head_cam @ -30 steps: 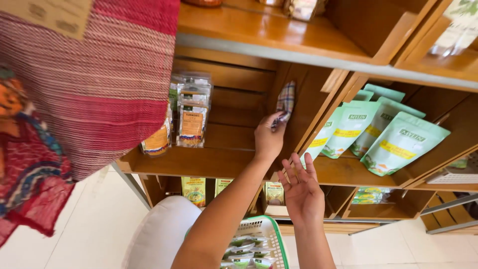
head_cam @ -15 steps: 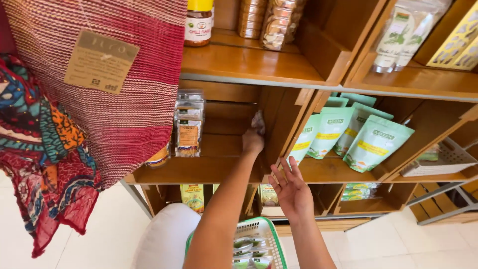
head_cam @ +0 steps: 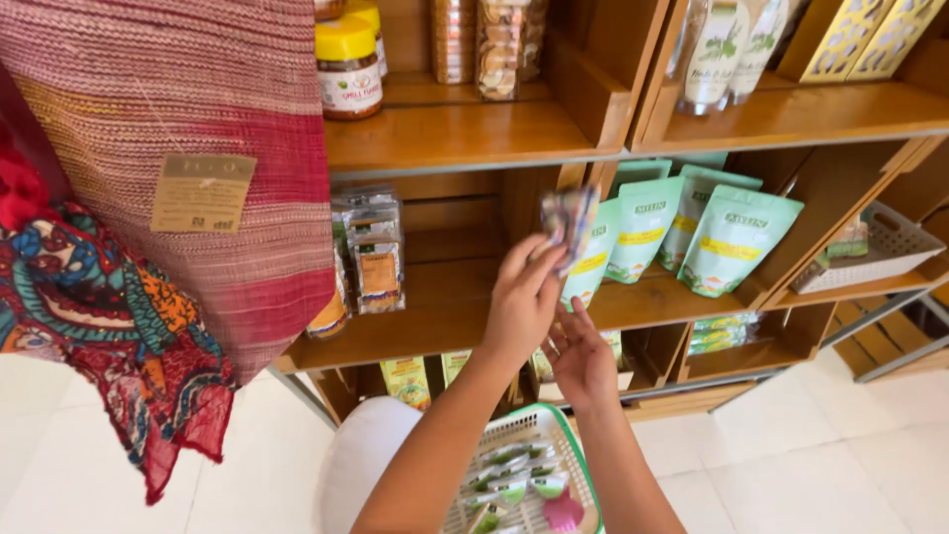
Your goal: Cleaning and organizing various packaged food products on wooden shelves using a cloth.
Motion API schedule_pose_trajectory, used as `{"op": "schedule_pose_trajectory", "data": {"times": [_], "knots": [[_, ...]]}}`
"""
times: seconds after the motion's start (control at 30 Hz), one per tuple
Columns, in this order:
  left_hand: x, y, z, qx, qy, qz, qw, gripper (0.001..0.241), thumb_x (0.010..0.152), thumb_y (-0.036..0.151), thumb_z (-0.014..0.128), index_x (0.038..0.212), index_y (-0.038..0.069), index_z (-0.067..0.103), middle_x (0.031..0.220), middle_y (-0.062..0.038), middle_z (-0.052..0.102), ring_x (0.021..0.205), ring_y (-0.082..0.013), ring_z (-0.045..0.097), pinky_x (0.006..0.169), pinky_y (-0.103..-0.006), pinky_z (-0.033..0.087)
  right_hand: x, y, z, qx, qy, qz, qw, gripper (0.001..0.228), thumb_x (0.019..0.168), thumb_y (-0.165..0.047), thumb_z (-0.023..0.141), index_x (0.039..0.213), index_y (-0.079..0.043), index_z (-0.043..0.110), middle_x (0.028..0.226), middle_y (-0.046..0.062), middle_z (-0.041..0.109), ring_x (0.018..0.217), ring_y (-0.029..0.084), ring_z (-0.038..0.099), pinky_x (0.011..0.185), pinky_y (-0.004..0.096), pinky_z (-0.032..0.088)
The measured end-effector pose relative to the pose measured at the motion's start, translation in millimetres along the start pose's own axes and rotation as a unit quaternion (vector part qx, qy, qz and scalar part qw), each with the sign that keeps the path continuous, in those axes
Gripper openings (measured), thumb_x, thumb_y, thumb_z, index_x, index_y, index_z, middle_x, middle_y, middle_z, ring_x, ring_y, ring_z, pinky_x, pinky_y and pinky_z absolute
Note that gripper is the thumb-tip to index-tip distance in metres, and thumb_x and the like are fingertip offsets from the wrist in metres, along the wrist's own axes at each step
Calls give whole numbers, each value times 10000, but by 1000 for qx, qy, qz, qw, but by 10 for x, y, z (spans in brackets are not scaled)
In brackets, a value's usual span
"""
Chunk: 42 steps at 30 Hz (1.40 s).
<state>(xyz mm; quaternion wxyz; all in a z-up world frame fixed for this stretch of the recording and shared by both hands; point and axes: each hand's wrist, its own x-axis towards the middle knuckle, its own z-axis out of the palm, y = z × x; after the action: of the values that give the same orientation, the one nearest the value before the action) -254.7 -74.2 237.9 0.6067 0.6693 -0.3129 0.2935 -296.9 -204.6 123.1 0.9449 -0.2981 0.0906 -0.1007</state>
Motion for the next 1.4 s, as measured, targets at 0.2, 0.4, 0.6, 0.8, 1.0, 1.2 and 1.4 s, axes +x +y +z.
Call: {"op": "schedule_pose_trajectory", "data": {"times": [0.2, 0.4, 0.6, 0.8, 1.0, 1.2, 1.4], "knots": [[-224, -474, 117, 153, -86, 69, 982, 238, 933, 17, 667, 1160, 51, 730, 1312, -108, 632, 1127, -331, 631, 954, -409, 548, -86, 38, 55, -25, -1, 10, 1000, 539, 978, -202, 505, 1511, -152, 442, 1387, 62, 609, 1226, 226, 596, 1045, 444, 462], [-958, -809, -391, 186, -163, -5, 969, 294, 826, 2, 650, 1100, 41, 749, 1263, -132, 646, 1109, -371, 615, 965, -437, 521, -99, 474, -300, -34, 69, 83, 994, 452, 959, -170, 536, 1409, -185, 489, 1358, 65, 619, 1223, 274, 604, 1007, 443, 485], [-1491, -1411, -1090, 328, -162, -73, 928, 328, 832, -38, 606, 1110, 34, 765, 1213, -163, 666, 1070, -377, 612, 965, -451, 514, -123, 1051, -393, -48, 46, 156, 985, 484, 950, -144, 605, 1423, -168, 507, 1392, 40, 586, 1217, 277, 609, 988, 459, 500], [-1616, -1428, -1997, 406, -80, -68, 908, 314, 794, -50, 615, 1051, 31, 776, 1188, -197, 675, 1046, -385, 627, 933, -452, 513, -247, 1390, -90, -73, 7, 212, 975, 563, 957, -142, 589, 1505, -171, 463, 1436, 41, 585, 1199, 272, 609, 996, 445, 498], [-1565, -938, -2623, 454, -46, -191, 869, 295, 816, -53, 627, 1035, 54, 792, 1138, -173, 692, 1042, -384, 623, 940, -447, 514, -344, 1535, 88, -81, -22, 243, 966, 547, 945, -109, 554, 1487, -136, 492, 1411, 86, 604, 1216, 286, 630, 1015, 431, 501], [-1730, -1268, -2542, 455, 77, -161, 872, 313, 807, -56, 639, 1078, 33, 768, 1233, -225, 660, 1128, -426, 603, 999, -461, 495, -376, 1484, 33, -63, -7, 249, 966, 525, 951, -99, 565, 1472, -128, 514, 1393, 102, 613, 1225, 299, 603, 1024, 457, 499], [-1583, -1468, -1670, 317, -36, -151, 936, 335, 829, -59, 616, 1088, 79, 778, 1241, -167, 695, 1152, -395, 624, 1023, -452, 498, -347, 1198, -313, -41, 36, 223, 973, 480, 959, -119, 538, 1439, -146, 538, 1358, 84, 647, 1210, 304, 631, 1052, 484, 494]]}}
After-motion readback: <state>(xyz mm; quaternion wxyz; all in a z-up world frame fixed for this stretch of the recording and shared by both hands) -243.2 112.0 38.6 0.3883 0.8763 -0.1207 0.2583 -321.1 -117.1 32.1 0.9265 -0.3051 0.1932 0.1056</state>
